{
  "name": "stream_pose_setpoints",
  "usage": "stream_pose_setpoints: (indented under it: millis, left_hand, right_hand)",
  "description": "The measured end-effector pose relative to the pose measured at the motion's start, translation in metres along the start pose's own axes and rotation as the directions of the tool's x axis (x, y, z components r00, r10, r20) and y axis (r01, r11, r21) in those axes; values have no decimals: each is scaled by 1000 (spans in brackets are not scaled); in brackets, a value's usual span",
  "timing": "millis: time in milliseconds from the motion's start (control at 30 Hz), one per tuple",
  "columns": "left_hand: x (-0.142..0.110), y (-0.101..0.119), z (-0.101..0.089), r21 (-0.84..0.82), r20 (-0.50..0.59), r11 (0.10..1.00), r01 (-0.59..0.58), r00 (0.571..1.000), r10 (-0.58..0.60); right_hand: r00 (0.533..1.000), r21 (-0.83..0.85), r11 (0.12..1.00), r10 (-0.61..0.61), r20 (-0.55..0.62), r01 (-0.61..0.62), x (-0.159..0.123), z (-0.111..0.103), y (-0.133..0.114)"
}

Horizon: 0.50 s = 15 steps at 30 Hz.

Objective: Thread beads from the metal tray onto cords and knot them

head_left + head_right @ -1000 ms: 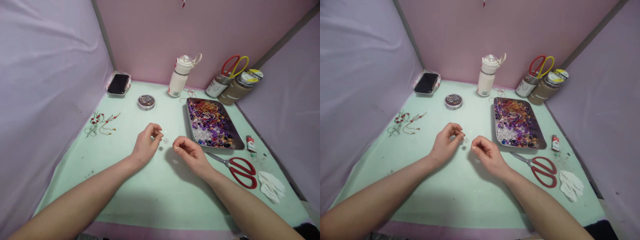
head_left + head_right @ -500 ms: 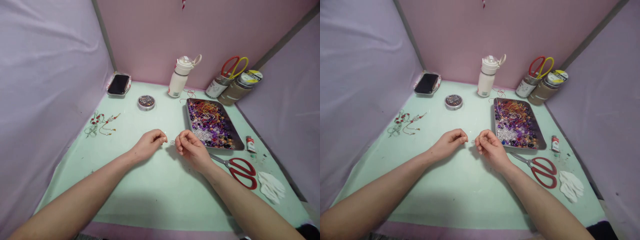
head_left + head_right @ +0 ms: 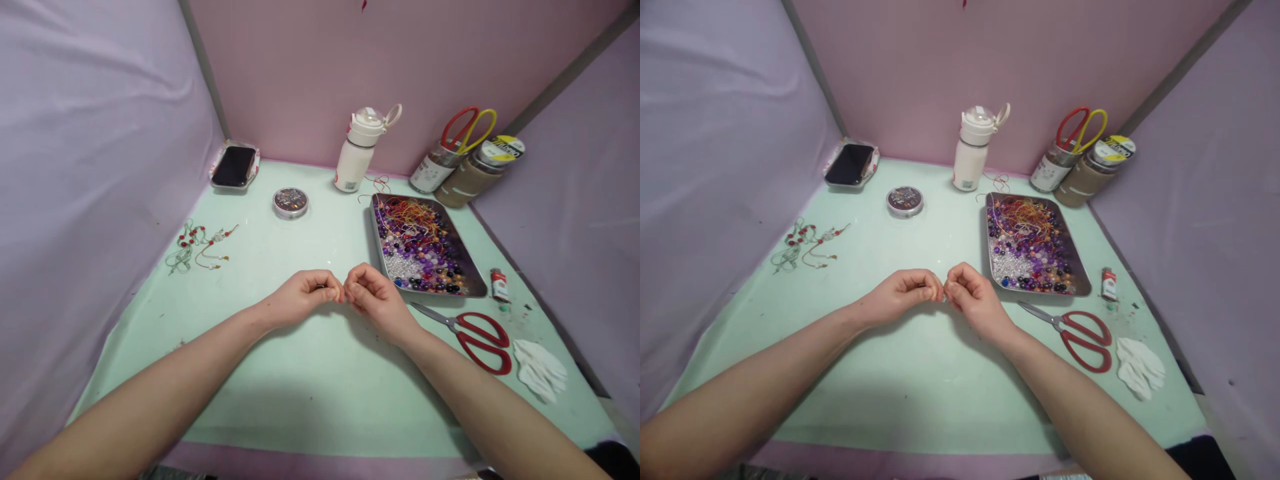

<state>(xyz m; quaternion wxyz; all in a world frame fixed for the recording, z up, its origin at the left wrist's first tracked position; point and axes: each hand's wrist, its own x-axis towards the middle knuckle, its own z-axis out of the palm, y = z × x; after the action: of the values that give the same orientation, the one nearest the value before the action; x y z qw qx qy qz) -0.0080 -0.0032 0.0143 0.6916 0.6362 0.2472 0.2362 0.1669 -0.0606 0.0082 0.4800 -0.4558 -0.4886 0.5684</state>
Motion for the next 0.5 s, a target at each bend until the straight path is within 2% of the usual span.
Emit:
stream_pose_setpoints:
  millis: [100, 167, 267, 367, 433, 500]
  left_hand:
    - [1, 2, 2, 53, -14, 997, 53, 999, -52]
    - [1, 3, 3, 62, -50, 994, 87, 995, -83]
    - [2, 1, 5, 22, -147, 992, 122, 982, -118]
    - [5, -4, 6, -166, -244, 981, 101, 960, -140]
    - [6, -7, 6, -312, -322, 947, 77, 929, -182]
    - [8, -10, 6, -356, -413, 932, 59, 885, -214]
  right_hand:
    - [999, -239, 971, -30, -23, 24, -1, -3, 2]
    - [1000, -260, 965, -22, -21, 16, 0, -4, 3]
    - [999, -86, 996, 23, -35, -26, 4, -3, 3]
    - [995, 193, 979, 83, -56, -71, 7, -2, 3]
    - [992, 320, 944, 104, -69, -77, 8, -1, 3]
    - [990, 381, 923, 103, -97, -59, 8, -1, 2]
